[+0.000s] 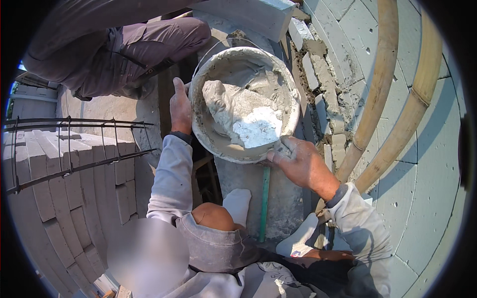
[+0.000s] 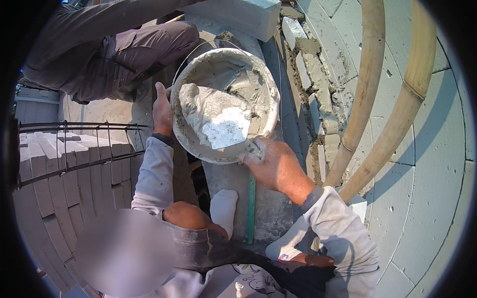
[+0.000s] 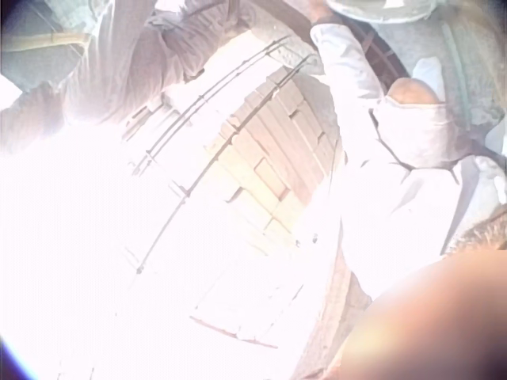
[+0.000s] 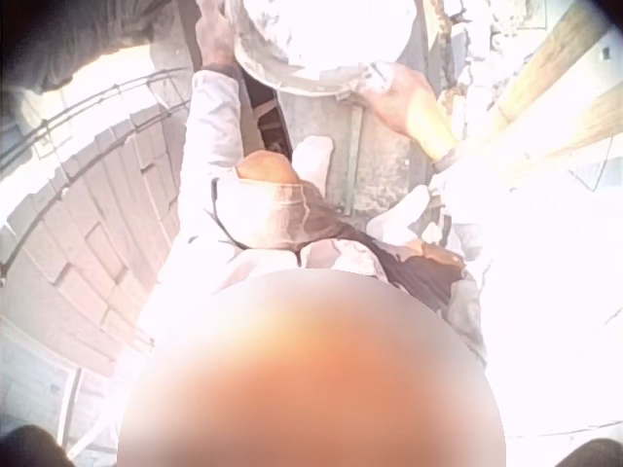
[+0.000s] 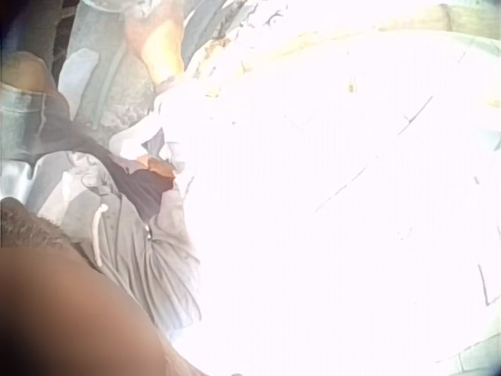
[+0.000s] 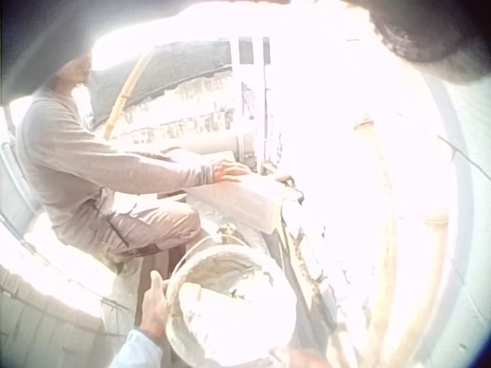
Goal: The person positions concrete blocks along a wall, taps them with a hammer, applies mortar using a trowel, and scoops more mortar from a bucket.
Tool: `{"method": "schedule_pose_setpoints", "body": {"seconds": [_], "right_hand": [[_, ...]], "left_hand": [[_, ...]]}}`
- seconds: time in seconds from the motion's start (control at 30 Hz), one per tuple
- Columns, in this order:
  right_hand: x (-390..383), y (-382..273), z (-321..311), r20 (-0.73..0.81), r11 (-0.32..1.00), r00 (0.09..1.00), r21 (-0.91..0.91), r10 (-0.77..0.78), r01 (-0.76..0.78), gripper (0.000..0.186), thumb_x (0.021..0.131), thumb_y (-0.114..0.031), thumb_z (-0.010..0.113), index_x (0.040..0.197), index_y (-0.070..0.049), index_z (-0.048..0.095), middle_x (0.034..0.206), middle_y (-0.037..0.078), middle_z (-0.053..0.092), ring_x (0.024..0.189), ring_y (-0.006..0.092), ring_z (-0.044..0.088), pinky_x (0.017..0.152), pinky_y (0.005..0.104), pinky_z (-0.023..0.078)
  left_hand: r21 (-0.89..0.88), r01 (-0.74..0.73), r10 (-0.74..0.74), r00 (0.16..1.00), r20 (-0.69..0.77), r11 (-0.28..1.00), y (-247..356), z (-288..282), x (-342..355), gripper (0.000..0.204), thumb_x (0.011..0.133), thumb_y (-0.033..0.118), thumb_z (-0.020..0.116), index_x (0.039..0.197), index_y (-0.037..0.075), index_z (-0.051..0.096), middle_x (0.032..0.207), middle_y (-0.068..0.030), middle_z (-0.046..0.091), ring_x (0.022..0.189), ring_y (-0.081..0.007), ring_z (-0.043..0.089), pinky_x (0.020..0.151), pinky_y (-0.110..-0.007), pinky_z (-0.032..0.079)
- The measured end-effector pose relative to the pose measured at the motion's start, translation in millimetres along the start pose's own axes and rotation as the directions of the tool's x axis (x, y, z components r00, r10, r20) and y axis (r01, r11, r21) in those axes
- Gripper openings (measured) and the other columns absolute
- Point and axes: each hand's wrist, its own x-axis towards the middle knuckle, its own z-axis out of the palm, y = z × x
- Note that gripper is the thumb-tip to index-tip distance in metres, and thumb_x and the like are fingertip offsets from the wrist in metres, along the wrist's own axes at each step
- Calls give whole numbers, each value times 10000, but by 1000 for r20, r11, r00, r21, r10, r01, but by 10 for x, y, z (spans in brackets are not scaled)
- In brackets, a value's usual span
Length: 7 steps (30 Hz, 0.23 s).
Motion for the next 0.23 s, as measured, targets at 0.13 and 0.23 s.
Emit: {"method": "schedule_pose_setpoints", "body": {"seconds": [0.13,0.23], "right_hand": [[-402,142,-593,-145,992,982,18,-121,125,302,809,-240,689,1001,-8,669,811,205,678,792,368,672,708,388,510],[-966,169,-1119,-126,999,991,8,-41,42,291,784,-205,724,1015,-30,693,837,185,696,763,248,699,699,337,505]], "left_hand": [[-107,47,-43,998,35,993,-90,81,49,742,993,582,302,1134,-69,628,1028,-88,676,906,-145,613,849,-301,480],[-272,89,-55,990,131,958,-113,127,123,716,1001,558,299,1181,-71,589,1086,-117,661,979,-154,612,917,-293,469]]}}
